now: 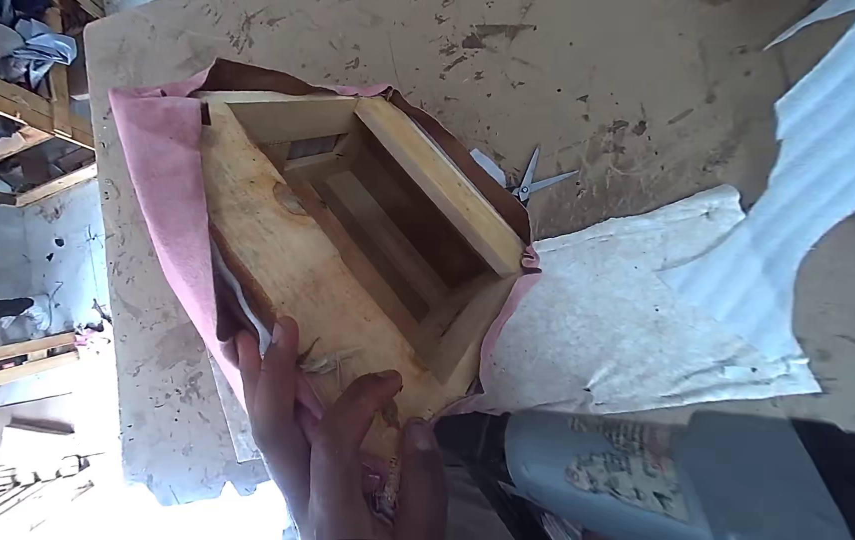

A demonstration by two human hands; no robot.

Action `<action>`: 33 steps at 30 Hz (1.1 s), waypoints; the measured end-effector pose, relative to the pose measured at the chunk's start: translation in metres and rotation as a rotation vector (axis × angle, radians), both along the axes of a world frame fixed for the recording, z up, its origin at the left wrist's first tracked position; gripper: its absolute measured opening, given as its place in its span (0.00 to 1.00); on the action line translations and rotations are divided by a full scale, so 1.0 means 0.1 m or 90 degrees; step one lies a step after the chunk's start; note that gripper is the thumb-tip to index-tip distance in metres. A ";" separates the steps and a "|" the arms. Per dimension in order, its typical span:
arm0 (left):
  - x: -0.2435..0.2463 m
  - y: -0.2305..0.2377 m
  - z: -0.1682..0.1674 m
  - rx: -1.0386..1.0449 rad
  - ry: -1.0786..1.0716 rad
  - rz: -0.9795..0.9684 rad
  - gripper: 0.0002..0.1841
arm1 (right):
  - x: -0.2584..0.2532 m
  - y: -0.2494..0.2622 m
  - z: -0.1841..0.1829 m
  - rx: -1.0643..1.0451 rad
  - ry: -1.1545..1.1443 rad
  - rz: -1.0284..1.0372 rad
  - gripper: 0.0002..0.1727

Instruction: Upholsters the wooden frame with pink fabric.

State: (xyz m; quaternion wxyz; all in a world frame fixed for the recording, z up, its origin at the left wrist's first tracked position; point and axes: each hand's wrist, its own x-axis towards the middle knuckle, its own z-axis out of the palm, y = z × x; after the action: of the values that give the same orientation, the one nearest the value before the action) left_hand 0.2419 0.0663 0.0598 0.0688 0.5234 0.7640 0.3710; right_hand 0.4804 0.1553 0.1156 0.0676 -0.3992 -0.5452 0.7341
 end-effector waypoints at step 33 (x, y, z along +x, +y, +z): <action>-0.15 1.14 0.34 -0.465 0.316 -0.777 0.25 | 0.65 -0.15 -0.98 0.073 0.080 -0.215 0.23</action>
State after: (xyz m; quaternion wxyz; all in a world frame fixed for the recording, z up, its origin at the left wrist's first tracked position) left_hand 0.2268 0.1807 0.0937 0.2569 0.8660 0.4058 -0.1390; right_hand 0.5451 0.1403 0.0179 0.2466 -0.4338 -0.5059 0.7036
